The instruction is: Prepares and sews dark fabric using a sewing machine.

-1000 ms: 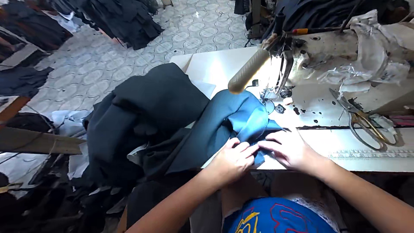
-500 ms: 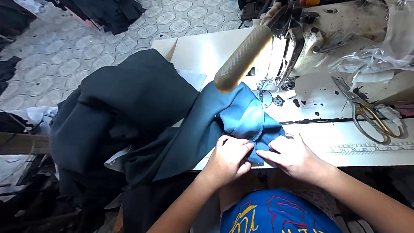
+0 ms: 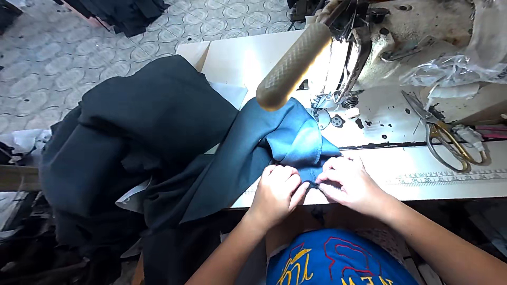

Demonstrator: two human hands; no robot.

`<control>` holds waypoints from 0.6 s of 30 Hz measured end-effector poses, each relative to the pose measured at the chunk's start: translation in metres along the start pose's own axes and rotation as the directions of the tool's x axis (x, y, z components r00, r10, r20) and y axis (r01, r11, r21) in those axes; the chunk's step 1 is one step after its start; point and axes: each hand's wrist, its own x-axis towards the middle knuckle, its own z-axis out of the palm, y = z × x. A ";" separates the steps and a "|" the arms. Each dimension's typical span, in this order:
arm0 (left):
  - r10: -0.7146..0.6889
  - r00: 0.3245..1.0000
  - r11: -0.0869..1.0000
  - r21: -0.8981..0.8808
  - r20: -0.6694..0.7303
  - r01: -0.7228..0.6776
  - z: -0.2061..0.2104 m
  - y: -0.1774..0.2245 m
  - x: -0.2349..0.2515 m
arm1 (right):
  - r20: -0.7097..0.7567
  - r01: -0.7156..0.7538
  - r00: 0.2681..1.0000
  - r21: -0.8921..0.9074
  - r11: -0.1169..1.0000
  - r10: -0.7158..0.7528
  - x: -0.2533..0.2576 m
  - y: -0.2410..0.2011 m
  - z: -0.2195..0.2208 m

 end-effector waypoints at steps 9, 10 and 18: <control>-0.108 0.994 0.994 0.018 0.025 0.107 0.001 0.009 0.006 | -0.128 0.032 0.991 -0.088 0.996 -0.044 0.003 0.001 0.011; -0.084 0.996 0.996 0.002 0.037 0.084 0.000 0.007 0.005 | -0.128 0.084 0.987 -0.098 0.992 -0.096 0.002 0.004 0.011; -0.093 0.994 0.992 -0.085 0.062 0.098 -0.002 -0.001 0.007 | 0.041 0.037 0.998 0.039 0.999 -0.039 0.011 0.015 -0.002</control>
